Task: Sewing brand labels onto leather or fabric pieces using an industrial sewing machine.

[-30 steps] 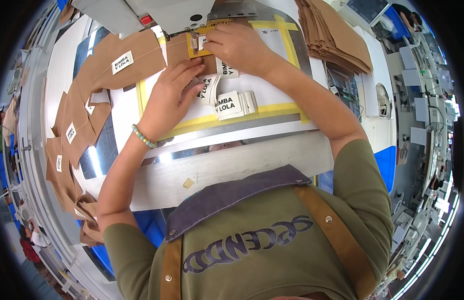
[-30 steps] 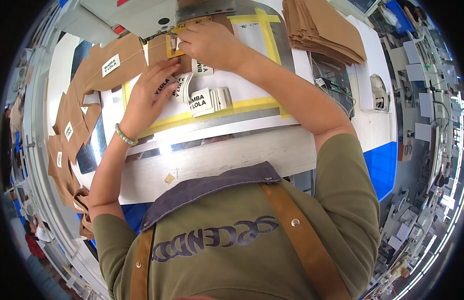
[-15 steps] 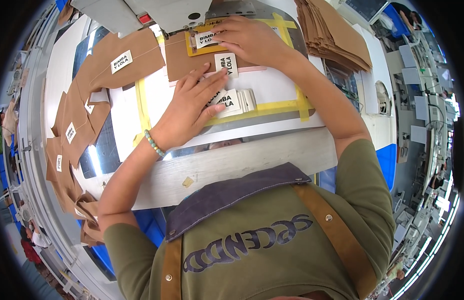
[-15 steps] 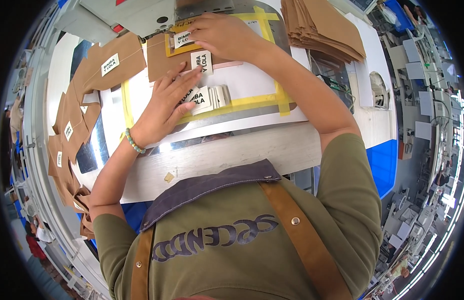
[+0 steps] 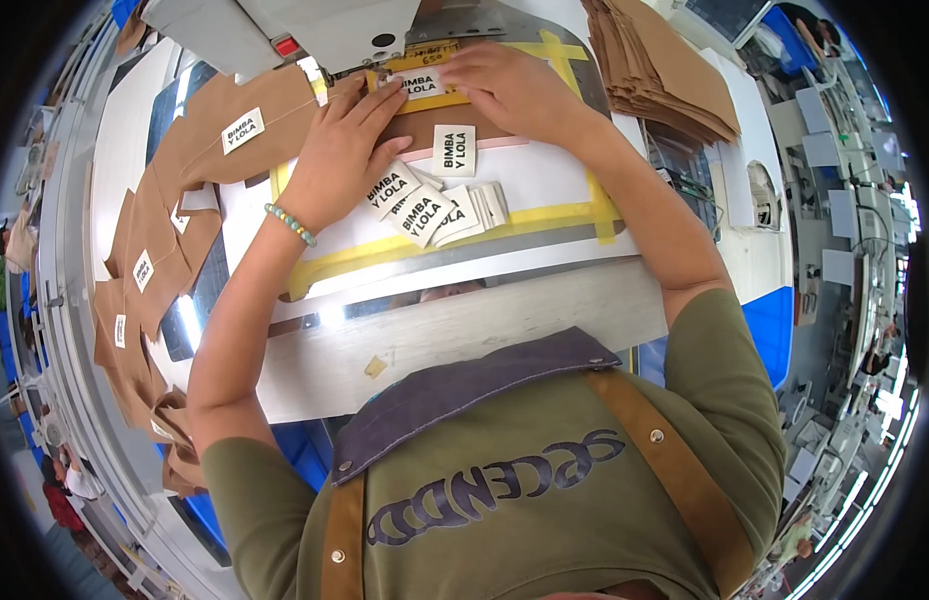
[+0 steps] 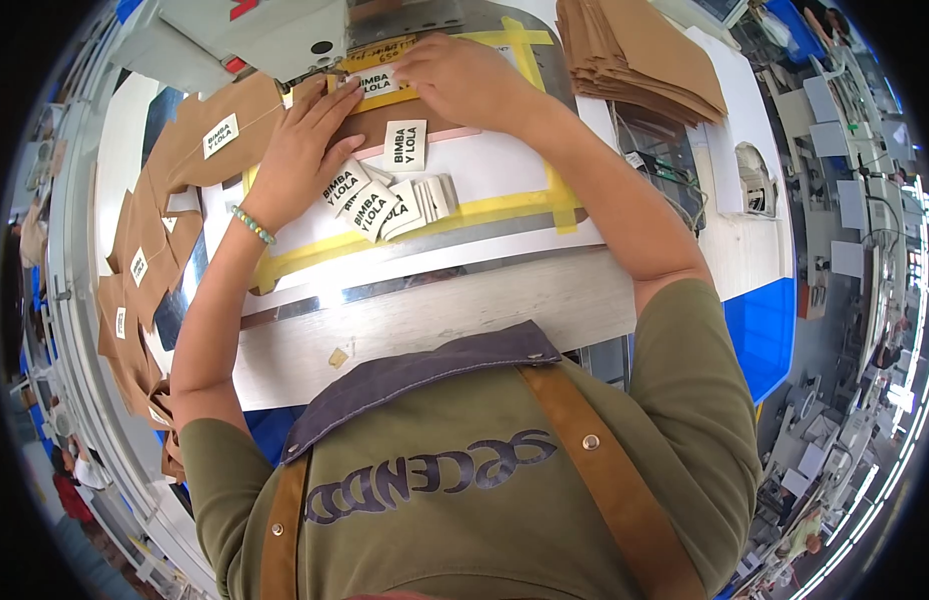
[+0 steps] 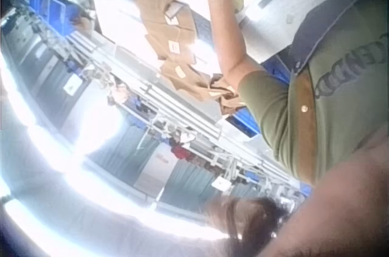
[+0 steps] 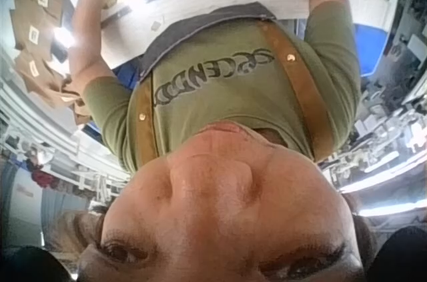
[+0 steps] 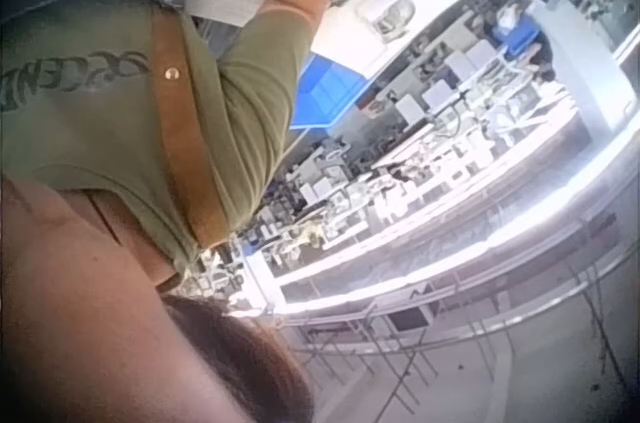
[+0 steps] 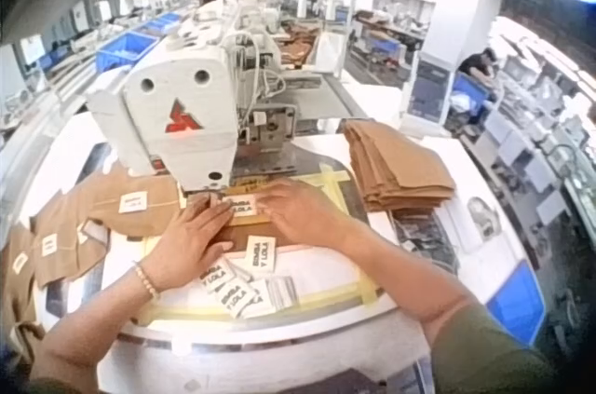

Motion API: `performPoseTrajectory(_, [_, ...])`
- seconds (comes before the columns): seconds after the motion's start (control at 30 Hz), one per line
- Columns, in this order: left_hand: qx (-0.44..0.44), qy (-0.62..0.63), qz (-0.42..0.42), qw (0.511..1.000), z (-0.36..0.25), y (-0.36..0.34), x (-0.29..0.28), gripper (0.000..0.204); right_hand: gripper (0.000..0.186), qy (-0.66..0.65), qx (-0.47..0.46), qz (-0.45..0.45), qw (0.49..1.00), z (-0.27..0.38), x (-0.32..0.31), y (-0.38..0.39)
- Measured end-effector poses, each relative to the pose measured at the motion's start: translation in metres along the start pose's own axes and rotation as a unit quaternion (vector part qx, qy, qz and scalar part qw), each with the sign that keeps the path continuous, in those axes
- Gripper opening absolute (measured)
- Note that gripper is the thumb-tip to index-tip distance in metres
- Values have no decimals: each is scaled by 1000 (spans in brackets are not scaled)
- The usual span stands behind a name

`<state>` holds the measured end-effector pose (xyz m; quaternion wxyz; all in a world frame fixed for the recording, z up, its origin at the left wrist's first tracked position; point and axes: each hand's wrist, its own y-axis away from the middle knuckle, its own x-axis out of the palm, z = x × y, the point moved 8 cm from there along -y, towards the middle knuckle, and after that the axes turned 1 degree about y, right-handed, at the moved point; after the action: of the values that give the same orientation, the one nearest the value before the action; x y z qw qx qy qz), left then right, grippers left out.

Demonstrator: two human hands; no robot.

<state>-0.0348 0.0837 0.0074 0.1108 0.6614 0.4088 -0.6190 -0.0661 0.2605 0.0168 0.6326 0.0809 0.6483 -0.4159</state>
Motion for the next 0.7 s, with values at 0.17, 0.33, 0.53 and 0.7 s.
performPoseTrajectory(0.17, [-8, 42, -7, 999, 9, 1, 5, 51, 28, -25, 34, -57, 997, -13, -8, 3])
performPoseTrajectory(0.33, [-24, 109, -9, 994, 17, -3, 4, 46, 29, 86, -85, 5, 993, 14, 13, -3])
performPoseTrajectory(0.53, [-9, 90, -2, 996, 16, -1, -3, 44, 31, 108, -98, 33, 989, 26, 14, -4])
performPoseTrajectory(0.7, [-19, 111, 10, 994, 21, -3, -3, 39, 44, -29, -42, 79, 996, 21, 25, -12])
